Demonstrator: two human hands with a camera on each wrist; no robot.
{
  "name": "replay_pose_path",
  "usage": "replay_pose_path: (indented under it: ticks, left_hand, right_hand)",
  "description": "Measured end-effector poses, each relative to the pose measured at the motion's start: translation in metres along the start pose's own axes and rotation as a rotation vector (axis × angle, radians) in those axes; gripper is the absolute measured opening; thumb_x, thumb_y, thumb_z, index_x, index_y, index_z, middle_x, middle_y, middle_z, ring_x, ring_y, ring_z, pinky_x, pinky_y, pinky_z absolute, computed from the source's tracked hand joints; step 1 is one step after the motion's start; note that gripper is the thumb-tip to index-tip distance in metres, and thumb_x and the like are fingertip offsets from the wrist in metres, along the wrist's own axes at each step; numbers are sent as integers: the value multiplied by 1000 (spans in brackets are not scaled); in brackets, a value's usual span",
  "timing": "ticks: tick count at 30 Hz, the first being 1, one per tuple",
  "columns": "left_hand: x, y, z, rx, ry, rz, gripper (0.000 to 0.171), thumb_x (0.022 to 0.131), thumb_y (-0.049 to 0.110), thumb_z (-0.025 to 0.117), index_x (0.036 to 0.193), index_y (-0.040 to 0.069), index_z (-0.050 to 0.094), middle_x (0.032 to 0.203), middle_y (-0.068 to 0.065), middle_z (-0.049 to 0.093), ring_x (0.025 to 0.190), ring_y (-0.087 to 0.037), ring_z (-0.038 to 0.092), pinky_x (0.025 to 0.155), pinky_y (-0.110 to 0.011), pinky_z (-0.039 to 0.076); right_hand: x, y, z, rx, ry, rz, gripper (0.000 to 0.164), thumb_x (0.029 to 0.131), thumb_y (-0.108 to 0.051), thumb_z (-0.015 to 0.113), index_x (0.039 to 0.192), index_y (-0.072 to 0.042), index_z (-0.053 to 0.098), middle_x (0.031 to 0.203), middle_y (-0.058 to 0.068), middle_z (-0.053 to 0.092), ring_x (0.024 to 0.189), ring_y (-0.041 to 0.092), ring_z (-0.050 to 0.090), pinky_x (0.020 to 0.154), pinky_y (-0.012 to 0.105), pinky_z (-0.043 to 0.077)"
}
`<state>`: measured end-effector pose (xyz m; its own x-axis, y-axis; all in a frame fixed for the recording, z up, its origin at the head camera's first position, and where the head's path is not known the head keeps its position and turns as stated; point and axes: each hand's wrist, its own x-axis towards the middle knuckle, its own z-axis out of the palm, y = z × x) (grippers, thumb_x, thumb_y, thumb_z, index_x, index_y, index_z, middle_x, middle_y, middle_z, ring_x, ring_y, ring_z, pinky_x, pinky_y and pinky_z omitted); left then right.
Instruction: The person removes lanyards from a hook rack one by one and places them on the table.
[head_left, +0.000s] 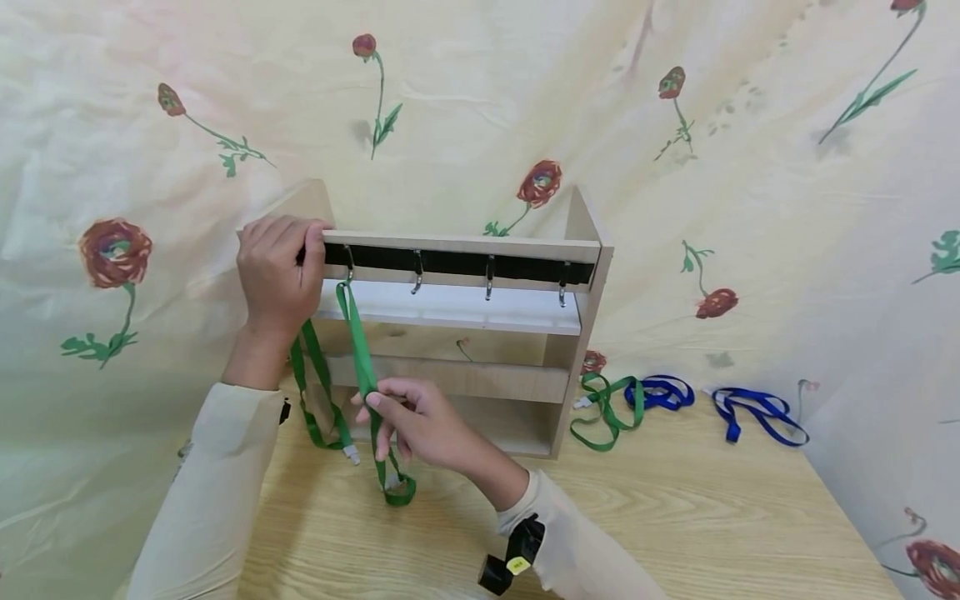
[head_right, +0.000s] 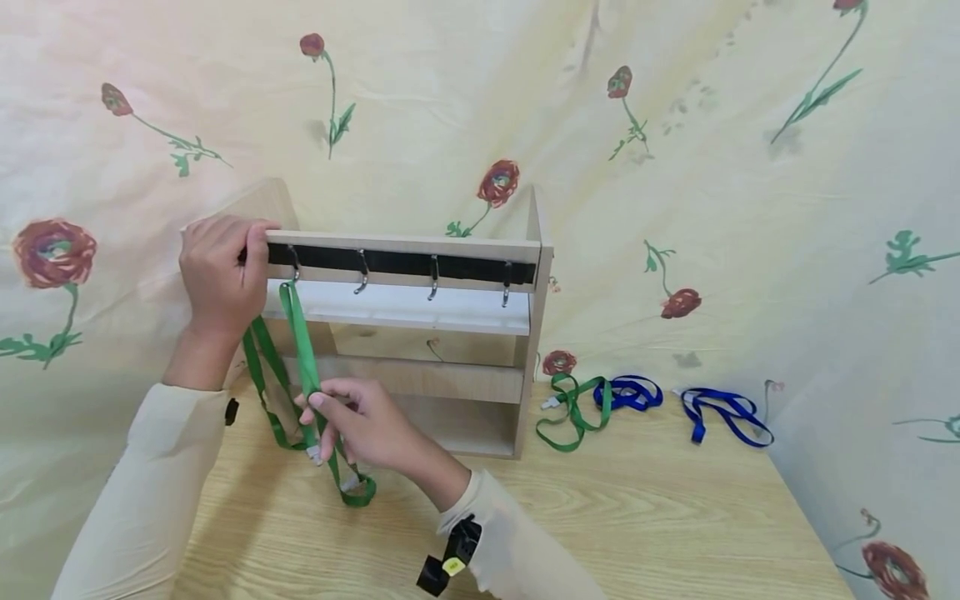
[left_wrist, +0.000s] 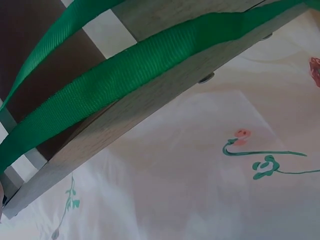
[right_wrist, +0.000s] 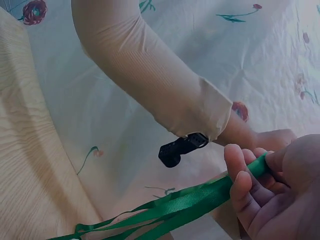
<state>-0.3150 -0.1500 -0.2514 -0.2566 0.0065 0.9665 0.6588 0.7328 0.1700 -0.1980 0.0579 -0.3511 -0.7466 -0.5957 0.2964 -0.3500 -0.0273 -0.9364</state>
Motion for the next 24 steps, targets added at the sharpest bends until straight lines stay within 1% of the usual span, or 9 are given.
replay_pose_path:
  ticks: [3, 6, 8, 12, 16, 17, 20, 23, 24]
  left_hand:
    - [0, 1, 1, -8, 6, -2, 40, 104, 27, 52, 96, -1, 81, 90, -20, 79, 92, -41, 71, 92, -54, 48]
    - [1, 1, 1, -10, 12, 0, 41, 104, 27, 51, 96, -1, 80, 89, -20, 79, 92, -41, 71, 91, -54, 47]
    - [1, 1, 1, -7, 14, 2, 42, 105, 28, 51, 96, -1, 80, 89, -20, 79, 92, -41, 71, 91, -55, 47]
    - [1, -2, -1, 20, -9, 2, 46, 106, 30, 48, 97, -2, 79, 91, -22, 79, 93, -42, 70, 93, -55, 47]
    - [2, 0, -2, 25, -22, -15, 44, 107, 29, 49, 97, -1, 80, 92, -22, 79, 93, -41, 71, 94, -54, 48]
    - [2, 1, -2, 20, -19, -18, 43, 106, 28, 50, 97, -1, 80, 91, -21, 79, 93, -41, 71, 93, -54, 48]
    - [1, 2, -1, 6, -11, -23, 40, 105, 27, 52, 97, 0, 80, 90, -21, 79, 92, -41, 71, 93, -54, 48]
    - [1, 2, -1, 1, -11, -23, 40, 105, 27, 52, 96, -1, 80, 89, -21, 79, 91, -41, 71, 93, -54, 47]
    - [0, 2, -1, 2, -12, -24, 40, 105, 27, 52, 96, -1, 80, 89, -21, 79, 91, -41, 71, 93, -54, 47]
  right_hand:
    - [-4, -5, 0, -8, 7, -10, 34, 113, -18, 45, 120, 4, 70, 87, 34, 69, 54, 20, 64, 46, 23, 44]
    - [-7, -11, 1, -16, 18, -22, 33, 113, -18, 46, 117, 4, 70, 90, 30, 72, 59, 43, 64, 46, 22, 44]
    - [-10, -16, 1, -25, 30, -26, 32, 113, -18, 46, 117, 2, 71, 95, 28, 74, 65, 52, 64, 46, 23, 45]
    - [-15, -23, 4, -41, 42, -28, 31, 112, -17, 48, 121, 2, 71, 111, 24, 77, 80, 33, 78, 49, 29, 53]
    - [-22, -27, 7, -111, 41, -75, 32, 112, -17, 48, 126, 1, 71, 124, 19, 74, 103, 21, 80, 57, 37, 60]
    - [-24, -28, 7, -139, 47, -95, 32, 112, -17, 49, 127, 0, 71, 122, 17, 74, 100, 22, 79, 58, 36, 60]
    - [-32, -35, 5, -213, 72, -161, 28, 111, -16, 52, 123, -2, 73, 115, 14, 71, 85, 11, 76, 59, 31, 59]
    - [-40, -42, 1, -276, 117, -199, 24, 109, -15, 56, 119, -5, 75, 112, 10, 67, 69, 4, 64, 60, 24, 56]
    - [-42, -44, -1, -300, 131, -212, 24, 108, -14, 56, 118, -5, 76, 113, 10, 64, 72, 4, 62, 61, 23, 55]
